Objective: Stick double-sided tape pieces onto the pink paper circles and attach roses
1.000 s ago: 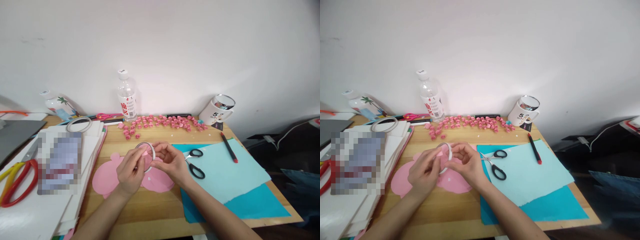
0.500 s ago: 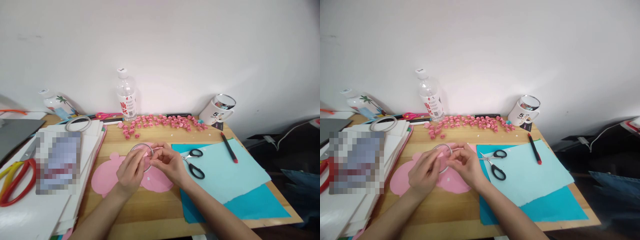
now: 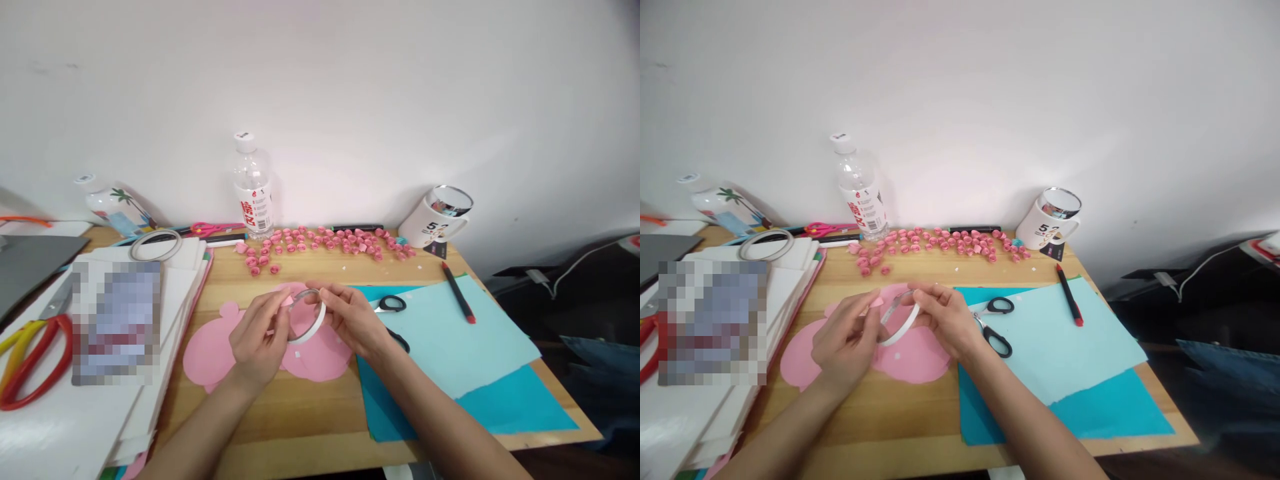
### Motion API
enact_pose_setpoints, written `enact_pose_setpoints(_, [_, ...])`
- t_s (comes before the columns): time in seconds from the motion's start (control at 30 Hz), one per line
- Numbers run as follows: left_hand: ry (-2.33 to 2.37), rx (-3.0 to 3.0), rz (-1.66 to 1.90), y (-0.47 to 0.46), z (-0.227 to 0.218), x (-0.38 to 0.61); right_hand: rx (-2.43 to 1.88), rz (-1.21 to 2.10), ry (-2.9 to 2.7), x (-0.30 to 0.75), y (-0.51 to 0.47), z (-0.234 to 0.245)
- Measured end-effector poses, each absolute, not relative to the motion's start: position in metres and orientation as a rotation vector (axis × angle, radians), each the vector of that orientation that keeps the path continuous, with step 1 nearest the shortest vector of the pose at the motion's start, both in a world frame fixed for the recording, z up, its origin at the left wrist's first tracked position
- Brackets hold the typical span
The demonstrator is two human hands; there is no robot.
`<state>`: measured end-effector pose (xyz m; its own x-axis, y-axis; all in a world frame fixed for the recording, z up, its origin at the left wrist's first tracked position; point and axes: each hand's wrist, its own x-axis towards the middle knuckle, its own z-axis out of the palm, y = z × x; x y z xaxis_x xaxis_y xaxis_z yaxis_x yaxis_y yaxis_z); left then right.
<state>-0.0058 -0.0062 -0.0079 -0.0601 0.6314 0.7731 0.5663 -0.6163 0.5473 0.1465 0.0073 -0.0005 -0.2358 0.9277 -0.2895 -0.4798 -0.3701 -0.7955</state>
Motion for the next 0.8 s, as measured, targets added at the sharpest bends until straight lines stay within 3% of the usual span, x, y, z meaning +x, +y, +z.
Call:
enact_pose_setpoints(0.27, [1.514,2.035,1.837,-0.004,-0.009,-0.008,-0.918,1.820,-0.776,0.132,-0.002,-0.002])
enact_pose_setpoints(0.47, [1.510,1.899,1.757,-0.004,-0.008,-0.005,-0.863,1.923,-0.431,0.138,0.006,0.000])
enact_pose_setpoints(0.6, [1.568,1.799,1.738,-0.005,-0.008,-0.003,-0.900,1.849,-0.598,0.134,0.002,-0.004])
enact_pose_setpoints(0.8, [1.503,1.299,1.614,-0.003,-0.002,-0.001,-0.852,1.853,-0.549,0.138,0.003,-0.003])
